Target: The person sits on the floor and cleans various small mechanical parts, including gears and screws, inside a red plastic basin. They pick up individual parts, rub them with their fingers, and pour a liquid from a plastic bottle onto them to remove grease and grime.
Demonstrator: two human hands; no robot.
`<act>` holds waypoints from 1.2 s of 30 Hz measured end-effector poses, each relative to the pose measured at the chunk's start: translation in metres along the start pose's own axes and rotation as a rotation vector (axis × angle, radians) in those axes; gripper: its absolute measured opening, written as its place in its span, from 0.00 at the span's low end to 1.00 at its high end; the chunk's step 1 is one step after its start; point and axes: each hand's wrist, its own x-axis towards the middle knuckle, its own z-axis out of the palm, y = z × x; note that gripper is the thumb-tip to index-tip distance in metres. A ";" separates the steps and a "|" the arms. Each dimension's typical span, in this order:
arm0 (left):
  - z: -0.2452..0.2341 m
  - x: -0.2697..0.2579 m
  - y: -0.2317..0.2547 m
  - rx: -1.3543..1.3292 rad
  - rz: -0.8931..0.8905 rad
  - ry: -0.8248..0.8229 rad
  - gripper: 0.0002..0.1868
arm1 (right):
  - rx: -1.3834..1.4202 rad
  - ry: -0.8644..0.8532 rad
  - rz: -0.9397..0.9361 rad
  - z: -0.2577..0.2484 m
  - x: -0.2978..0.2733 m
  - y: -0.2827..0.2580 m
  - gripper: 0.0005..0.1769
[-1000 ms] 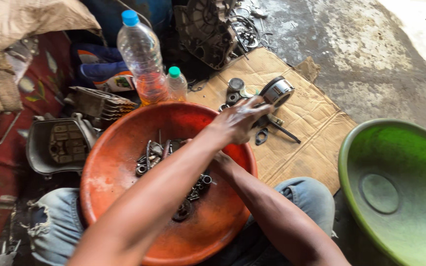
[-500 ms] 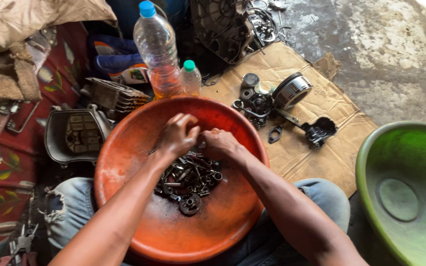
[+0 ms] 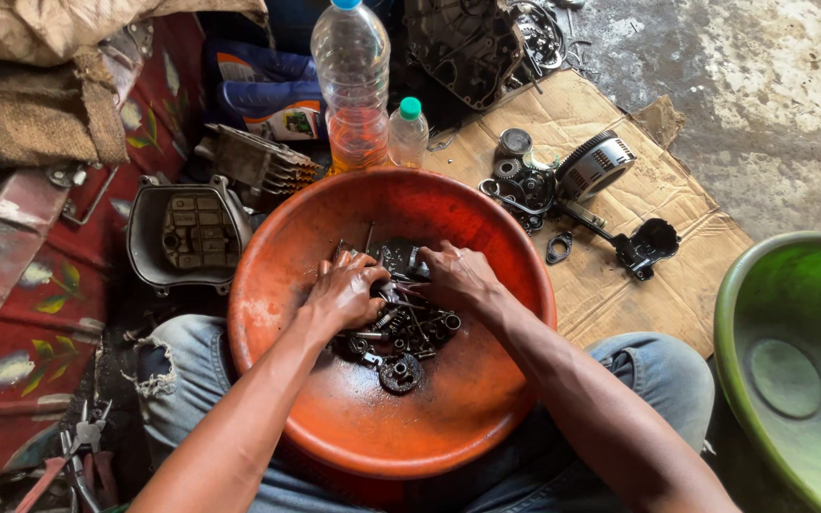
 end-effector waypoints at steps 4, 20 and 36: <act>0.001 -0.008 -0.001 -0.062 -0.005 0.017 0.22 | -0.002 -0.006 -0.034 -0.003 -0.003 -0.003 0.40; -0.009 -0.024 0.016 -0.094 0.187 -0.127 0.25 | 0.006 -0.046 0.099 -0.015 -0.002 0.004 0.25; -0.005 -0.052 0.056 -0.186 0.281 -0.465 0.34 | 0.048 -0.047 0.096 -0.008 0.015 0.008 0.23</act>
